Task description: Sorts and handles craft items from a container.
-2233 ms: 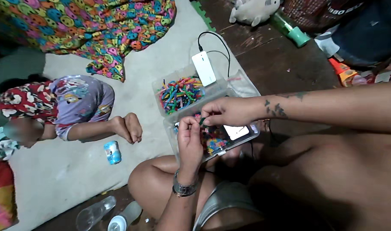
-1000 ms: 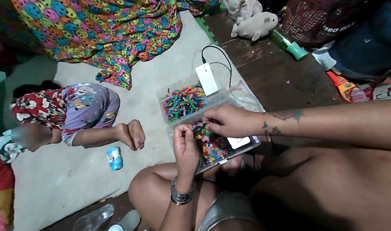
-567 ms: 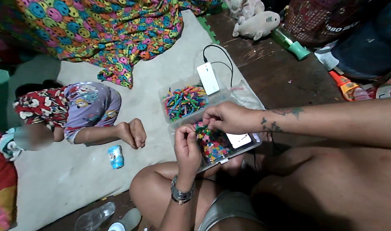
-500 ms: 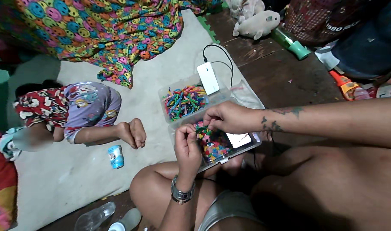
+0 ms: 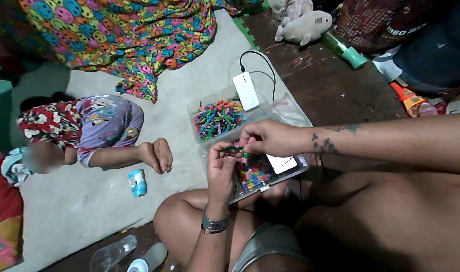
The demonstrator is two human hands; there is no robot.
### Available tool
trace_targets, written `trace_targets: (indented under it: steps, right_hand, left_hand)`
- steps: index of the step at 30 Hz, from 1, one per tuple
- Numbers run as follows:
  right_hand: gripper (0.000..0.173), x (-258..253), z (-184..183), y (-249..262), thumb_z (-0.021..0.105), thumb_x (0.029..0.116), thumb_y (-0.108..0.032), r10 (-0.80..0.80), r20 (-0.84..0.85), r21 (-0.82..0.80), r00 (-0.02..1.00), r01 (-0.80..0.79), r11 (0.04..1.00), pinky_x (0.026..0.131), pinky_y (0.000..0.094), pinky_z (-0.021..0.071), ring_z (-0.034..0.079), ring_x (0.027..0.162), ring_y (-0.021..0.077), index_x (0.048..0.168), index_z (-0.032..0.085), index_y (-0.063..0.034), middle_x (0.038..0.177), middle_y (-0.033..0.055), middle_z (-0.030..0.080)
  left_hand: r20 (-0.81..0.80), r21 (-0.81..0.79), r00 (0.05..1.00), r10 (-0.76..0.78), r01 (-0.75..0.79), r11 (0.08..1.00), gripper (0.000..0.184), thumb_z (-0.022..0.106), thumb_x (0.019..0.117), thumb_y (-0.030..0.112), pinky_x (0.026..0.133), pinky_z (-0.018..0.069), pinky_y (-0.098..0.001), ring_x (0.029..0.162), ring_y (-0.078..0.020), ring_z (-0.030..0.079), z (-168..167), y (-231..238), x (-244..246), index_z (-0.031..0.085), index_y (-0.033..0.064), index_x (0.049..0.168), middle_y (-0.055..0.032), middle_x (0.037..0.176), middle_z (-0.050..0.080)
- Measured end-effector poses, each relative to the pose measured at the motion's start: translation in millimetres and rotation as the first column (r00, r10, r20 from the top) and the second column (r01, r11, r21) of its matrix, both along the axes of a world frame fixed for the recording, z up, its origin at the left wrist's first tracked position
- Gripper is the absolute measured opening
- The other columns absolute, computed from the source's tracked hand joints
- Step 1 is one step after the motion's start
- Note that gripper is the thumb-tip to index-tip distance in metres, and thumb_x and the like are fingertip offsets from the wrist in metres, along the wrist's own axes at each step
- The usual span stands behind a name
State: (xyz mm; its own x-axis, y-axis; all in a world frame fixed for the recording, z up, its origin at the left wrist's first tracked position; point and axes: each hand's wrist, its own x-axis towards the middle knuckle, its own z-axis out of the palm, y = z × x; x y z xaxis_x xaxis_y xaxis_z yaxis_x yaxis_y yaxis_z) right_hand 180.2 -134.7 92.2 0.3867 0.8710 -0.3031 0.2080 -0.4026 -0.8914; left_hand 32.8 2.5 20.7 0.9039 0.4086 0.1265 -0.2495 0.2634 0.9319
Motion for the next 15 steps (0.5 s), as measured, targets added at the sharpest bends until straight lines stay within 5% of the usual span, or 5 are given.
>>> trace_targets:
  steps: [3,8,15]
  right_hand:
    - [0.011,-1.3,1.6,1.1,0.067,0.0999,-0.015,0.013,-0.031,-0.007,0.999,-0.013,1.000,0.065,0.0257,0.0504,0.059,0.069,0.0072,0.103,0.068,-0.0042,0.078,0.0028,0.064]
    - [0.012,0.3,-2.2,1.7,0.067,0.0998,-0.015,0.047,-0.033,-0.073,0.998,-0.049,0.996,0.068,0.0275,0.0508,0.060,0.073,0.0083,0.105,0.069,-0.0046,0.083,0.0036,0.066]
    - [0.012,-0.7,-1.1,2.1,0.065,0.1015,-0.016,0.081,0.010,-0.109,0.997,-0.080,0.991,0.071,0.0275,0.0513,0.061,0.076,0.0077,0.106,0.069,-0.0051,0.087,0.0035,0.067]
  left_hand:
    - [-0.057,-0.005,0.995,0.085,-0.086,0.996,0.011,0.062,0.0982,0.008,0.081,0.0581,-0.0258,0.085,-0.0076,0.068,1.4,-6.3,1.6,0.061,0.0113,0.109,0.0002,0.096,0.070]
    - [-0.082,-0.022,0.990,0.115,-0.117,0.993,0.008,0.062,0.0965,0.005,0.079,0.0584,-0.0262,0.084,-0.0082,0.067,1.8,-6.1,2.3,0.067,0.0110,0.096,-0.0002,0.094,0.069]
    - [-0.164,-0.059,0.983,0.081,-0.091,0.994,0.007,0.060,0.0979,0.006,0.080,0.0585,-0.0283,0.083,-0.0093,0.068,1.5,-8.4,1.9,0.062,0.0086,0.104,-0.0022,0.094,0.069]
